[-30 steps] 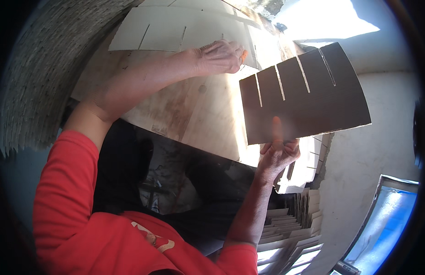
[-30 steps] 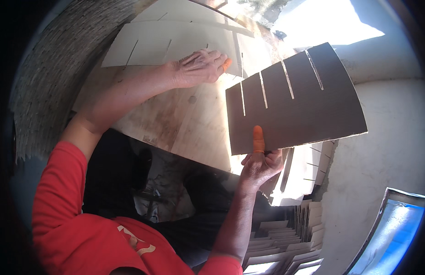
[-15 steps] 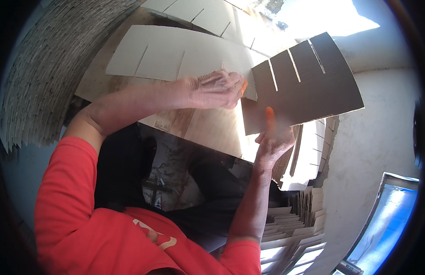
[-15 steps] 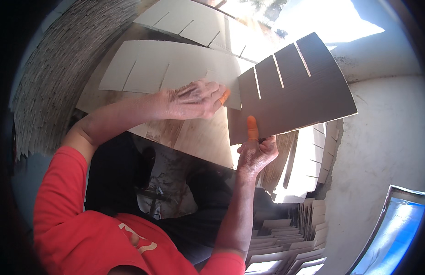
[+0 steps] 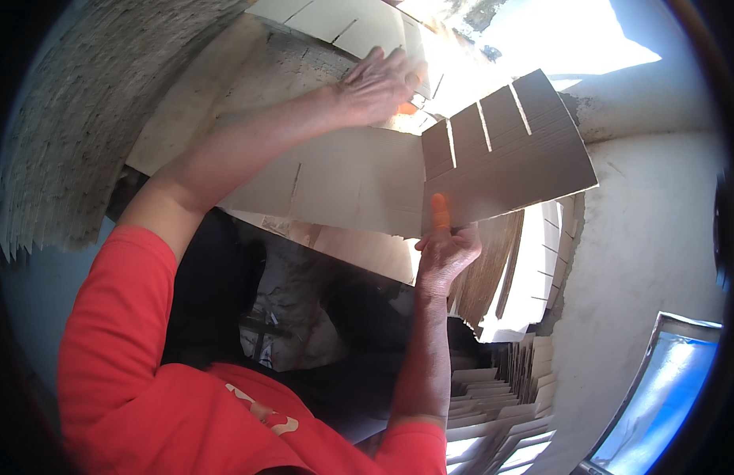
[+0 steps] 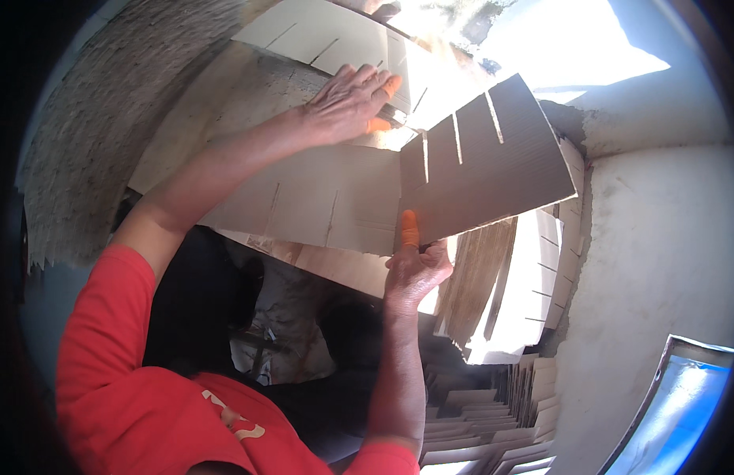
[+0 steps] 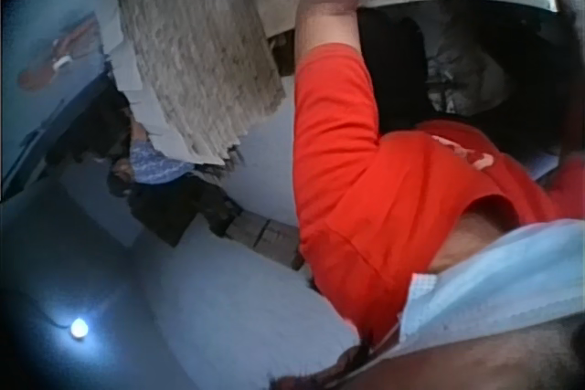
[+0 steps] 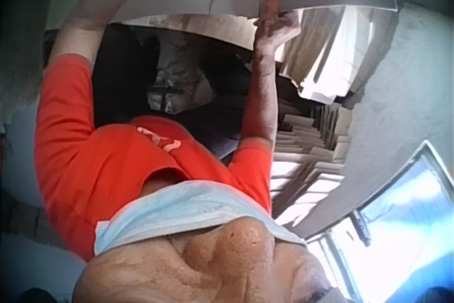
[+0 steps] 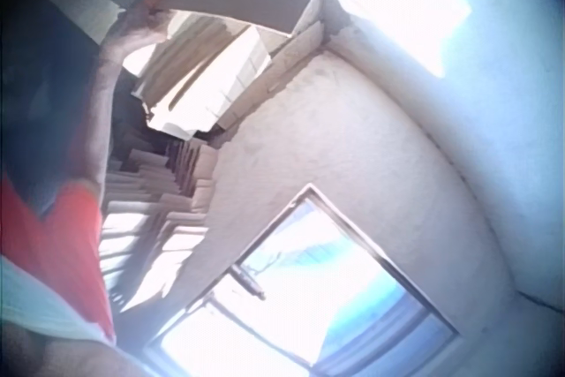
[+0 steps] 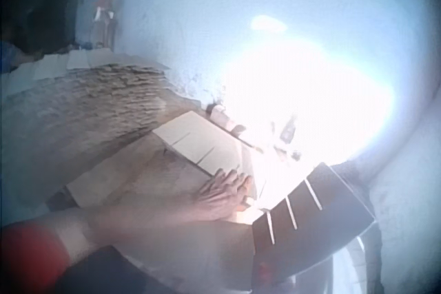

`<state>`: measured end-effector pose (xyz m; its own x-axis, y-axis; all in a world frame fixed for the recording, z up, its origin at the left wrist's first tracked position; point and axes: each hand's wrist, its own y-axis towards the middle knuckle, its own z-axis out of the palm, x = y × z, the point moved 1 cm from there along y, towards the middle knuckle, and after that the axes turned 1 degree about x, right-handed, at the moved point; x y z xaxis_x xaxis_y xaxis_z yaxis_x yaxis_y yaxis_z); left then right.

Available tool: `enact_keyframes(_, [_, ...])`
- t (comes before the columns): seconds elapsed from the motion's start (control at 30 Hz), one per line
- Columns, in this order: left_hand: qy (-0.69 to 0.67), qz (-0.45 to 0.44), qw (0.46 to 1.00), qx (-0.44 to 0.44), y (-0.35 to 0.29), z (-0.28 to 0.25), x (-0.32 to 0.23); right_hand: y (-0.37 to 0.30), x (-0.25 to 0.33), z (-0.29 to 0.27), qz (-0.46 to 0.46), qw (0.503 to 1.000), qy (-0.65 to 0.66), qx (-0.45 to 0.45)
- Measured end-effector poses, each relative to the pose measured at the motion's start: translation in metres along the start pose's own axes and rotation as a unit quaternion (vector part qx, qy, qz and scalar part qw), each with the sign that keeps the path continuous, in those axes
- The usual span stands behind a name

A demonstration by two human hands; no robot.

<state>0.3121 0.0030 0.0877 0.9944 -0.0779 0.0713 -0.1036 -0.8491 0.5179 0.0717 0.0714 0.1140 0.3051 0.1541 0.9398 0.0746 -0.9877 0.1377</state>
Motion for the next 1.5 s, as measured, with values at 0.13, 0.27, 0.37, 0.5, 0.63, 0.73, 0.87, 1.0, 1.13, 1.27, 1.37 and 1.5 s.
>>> enact_keyframes(0.13, [0.138,0.049,0.982,0.119,0.015,0.044,0.025,0.001,0.002,0.007,0.015,1.000,0.017,0.010])
enact_keyframes(0.27, [0.067,0.103,0.991,0.060,0.028,0.038,0.028,0.005,-0.003,0.008,0.005,1.000,-0.019,0.015])
enact_keyframes(0.37, [0.143,0.110,0.980,0.087,0.020,0.040,0.023,0.006,-0.003,0.009,-0.007,1.000,-0.019,0.019])
enact_keyframes(0.5, [0.104,0.167,0.980,-0.031,0.003,0.019,0.009,0.006,-0.001,0.010,-0.002,1.000,-0.026,0.014])
enact_keyframes(0.63, [0.154,0.224,0.962,-0.008,-0.019,-0.018,-0.017,0.006,-0.004,0.009,-0.006,0.999,-0.034,0.017])
enact_keyframes(0.73, [0.122,0.236,0.963,0.036,-0.030,-0.033,-0.028,0.006,0.003,0.010,0.029,0.999,-0.024,0.034])
enact_keyframes(0.87, [0.029,0.242,0.969,0.029,-0.036,-0.050,-0.039,0.010,-0.003,0.007,0.041,0.997,-0.014,0.063])
enact_keyframes(1.0, [0.055,0.254,0.966,0.011,-0.042,-0.065,-0.046,0.008,0.023,-0.004,-0.063,0.990,-0.129,0.008])
enact_keyframes(1.13, [0.036,0.285,0.958,-0.003,-0.059,-0.082,-0.069,0.007,0.045,-0.010,-0.080,0.989,-0.121,-0.015])
enact_keyframes(1.27, [0.002,0.312,0.948,0.063,-0.082,-0.096,-0.089,0.004,0.039,-0.010,-0.043,0.995,-0.091,-0.021])
enact_keyframes(1.37, [-0.334,0.093,0.931,0.113,-0.057,-0.094,-0.060,0.003,0.036,-0.014,-0.021,0.997,-0.066,-0.034])
enact_keyframes(1.5, [-0.100,0.001,0.994,-0.034,-0.003,-0.024,0.003,0.004,0.036,-0.013,-0.041,0.996,-0.081,-0.010])
